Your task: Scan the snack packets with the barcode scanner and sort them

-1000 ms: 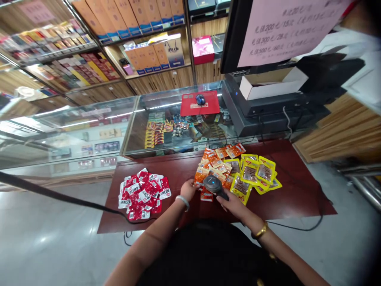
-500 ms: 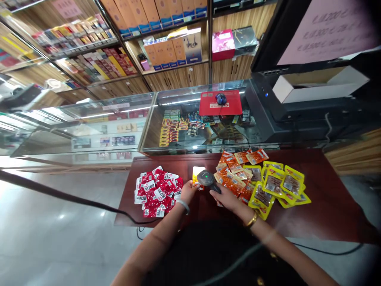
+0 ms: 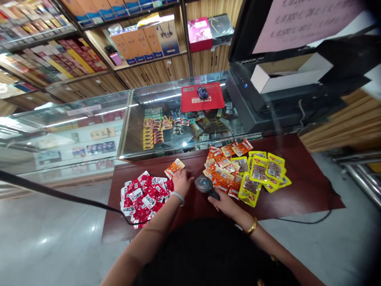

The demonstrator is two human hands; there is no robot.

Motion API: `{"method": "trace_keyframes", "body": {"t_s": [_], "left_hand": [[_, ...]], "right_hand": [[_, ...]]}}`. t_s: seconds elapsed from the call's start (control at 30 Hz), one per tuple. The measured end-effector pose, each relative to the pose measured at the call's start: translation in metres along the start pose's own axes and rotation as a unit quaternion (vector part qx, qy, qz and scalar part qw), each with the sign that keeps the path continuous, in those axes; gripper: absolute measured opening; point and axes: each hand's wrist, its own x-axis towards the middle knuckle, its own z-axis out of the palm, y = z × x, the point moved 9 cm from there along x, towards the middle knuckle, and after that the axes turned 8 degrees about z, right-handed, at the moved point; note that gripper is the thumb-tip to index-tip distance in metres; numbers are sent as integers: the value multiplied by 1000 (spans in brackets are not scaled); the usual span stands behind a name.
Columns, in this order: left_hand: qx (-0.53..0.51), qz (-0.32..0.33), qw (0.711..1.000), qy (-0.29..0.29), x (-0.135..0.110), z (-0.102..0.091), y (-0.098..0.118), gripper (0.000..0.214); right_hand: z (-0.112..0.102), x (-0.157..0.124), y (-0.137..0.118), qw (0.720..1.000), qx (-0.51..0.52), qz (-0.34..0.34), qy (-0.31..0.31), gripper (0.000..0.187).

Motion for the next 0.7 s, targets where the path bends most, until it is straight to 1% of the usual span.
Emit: {"method": "trace_keyframes", "body": {"t_s": [0.07, 0.13, 0.17, 0.23, 0.37, 0.47, 0.53, 0.6, 0.7], "left_hand": [[-40, 90, 993, -71, 6, 27, 40, 24], [-67, 155, 979, -110, 11, 47, 74, 22], [-70, 172, 975, -123, 13, 54, 88, 22], [-52, 172, 974, -137, 18, 65, 106, 21], [11, 131, 983, -129, 24, 72, 123, 17], [-7, 117, 985, -125, 21, 75, 126, 11], [-56, 86, 987, -124, 17, 77, 116, 10], [-122, 37, 985, -120, 13, 77, 97, 10], [-219, -47, 970, -98, 5, 73, 59, 12]], "right_hand": [[-10, -6, 9, 1000, 14, 13, 22, 52], [-20, -13, 19, 998, 26, 28, 44, 54], [-26, -17, 23, 997, 31, 34, 55, 54], [-37, -24, 29, 996, 36, 36, 79, 51], [-55, -35, 40, 990, 58, 37, 123, 48], [-61, -39, 43, 988, 72, 45, 131, 48], [-62, -39, 40, 989, 66, 41, 129, 44], [-59, -36, 36, 990, 55, 37, 122, 41], [-48, -27, 31, 994, 45, 39, 96, 41]]}}
